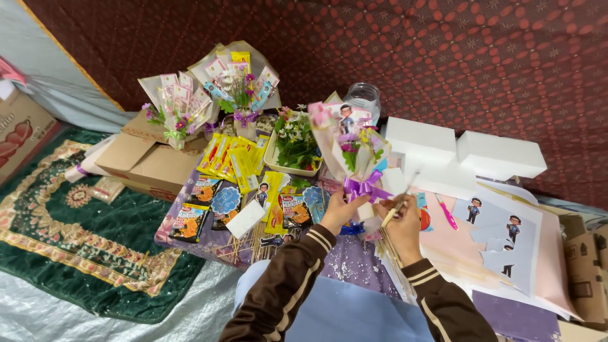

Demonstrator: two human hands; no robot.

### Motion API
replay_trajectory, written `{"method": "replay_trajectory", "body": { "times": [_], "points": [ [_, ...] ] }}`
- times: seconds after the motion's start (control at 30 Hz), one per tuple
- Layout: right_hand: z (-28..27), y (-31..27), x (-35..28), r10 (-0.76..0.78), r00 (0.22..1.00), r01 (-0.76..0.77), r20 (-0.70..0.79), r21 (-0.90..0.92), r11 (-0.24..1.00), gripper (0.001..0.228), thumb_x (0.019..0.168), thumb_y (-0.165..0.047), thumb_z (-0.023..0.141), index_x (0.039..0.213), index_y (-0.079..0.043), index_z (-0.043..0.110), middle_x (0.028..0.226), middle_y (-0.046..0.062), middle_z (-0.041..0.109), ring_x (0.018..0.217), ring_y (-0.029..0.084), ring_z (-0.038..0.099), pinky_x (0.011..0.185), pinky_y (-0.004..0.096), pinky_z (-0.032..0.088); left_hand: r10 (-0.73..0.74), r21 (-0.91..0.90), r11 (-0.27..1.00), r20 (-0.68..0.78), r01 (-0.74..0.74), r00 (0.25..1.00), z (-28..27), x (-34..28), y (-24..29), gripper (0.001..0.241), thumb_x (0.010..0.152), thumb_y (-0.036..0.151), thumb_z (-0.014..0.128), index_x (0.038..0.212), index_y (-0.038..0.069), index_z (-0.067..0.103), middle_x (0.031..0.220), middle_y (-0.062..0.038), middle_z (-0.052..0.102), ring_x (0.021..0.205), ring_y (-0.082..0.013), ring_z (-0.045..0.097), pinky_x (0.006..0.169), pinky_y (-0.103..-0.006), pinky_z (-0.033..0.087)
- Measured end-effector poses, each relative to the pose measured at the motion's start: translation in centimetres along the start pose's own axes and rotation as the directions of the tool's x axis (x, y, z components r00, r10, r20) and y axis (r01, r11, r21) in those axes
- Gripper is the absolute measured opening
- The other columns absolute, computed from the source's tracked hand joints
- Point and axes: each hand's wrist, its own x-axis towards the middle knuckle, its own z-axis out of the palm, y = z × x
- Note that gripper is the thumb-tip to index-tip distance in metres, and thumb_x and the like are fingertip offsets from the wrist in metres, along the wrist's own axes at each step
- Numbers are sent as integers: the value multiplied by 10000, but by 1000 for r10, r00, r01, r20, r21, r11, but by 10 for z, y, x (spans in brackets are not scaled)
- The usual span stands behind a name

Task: Assembling and decorating gift bouquets with snacks, money, and ribbons

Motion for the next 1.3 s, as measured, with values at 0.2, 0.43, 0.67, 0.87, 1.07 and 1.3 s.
{"method": "replay_trajectory", "body": {
  "times": [0.2,0.43,0.67,0.87,1.07,1.3],
  "points": [
    [7,60,15,282,953,-302,110,402,864,573,659,-131,826,1018,-63,385,906,157,542,791,226,606,694,350,553,-42,84,996,95,34,995,-11,18,-42,570,728,399,772,1053,2,523,855,-135,625,548,-173,637,613,-310,510],
    [0,51,14,298,941,-336,159,357,871,547,660,-88,809,987,-74,371,762,87,550,659,167,602,654,286,566,189,795,566,132,-218,973,-29,21,-19,368,795,444,591,730,90,672,635,-126,635,747,-381,631,651,-452,511],
    [6,76,13,299,933,-351,199,331,876,591,610,-65,833,1016,-67,402,703,47,500,559,142,590,520,213,549,777,748,-192,511,-635,367,-18,51,-61,53,722,214,596,680,186,612,924,2,521,883,-221,503,793,-348,396],
    [2,54,9,268,936,-324,229,262,909,583,605,-78,837,1017,-63,425,714,68,527,576,161,605,490,216,534,761,737,-214,537,-641,363,-9,43,-56,74,661,212,658,678,151,620,988,-39,518,933,-251,495,821,-371,389],
    [1,52,16,167,969,-163,180,-38,986,496,657,-139,804,1020,-101,467,840,92,616,720,224,625,616,270,487,702,760,-69,498,-647,509,-14,63,-85,89,754,222,607,689,164,628,947,10,530,835,-214,530,801,-342,397],
    [16,65,31,87,988,-41,128,-325,945,262,773,-253,696,965,-202,525,743,51,631,707,233,610,696,335,475,664,775,-22,484,-632,570,-13,81,-117,79,777,237,601,723,186,628,920,29,548,812,-205,557,787,-334,422]
  ]
}}
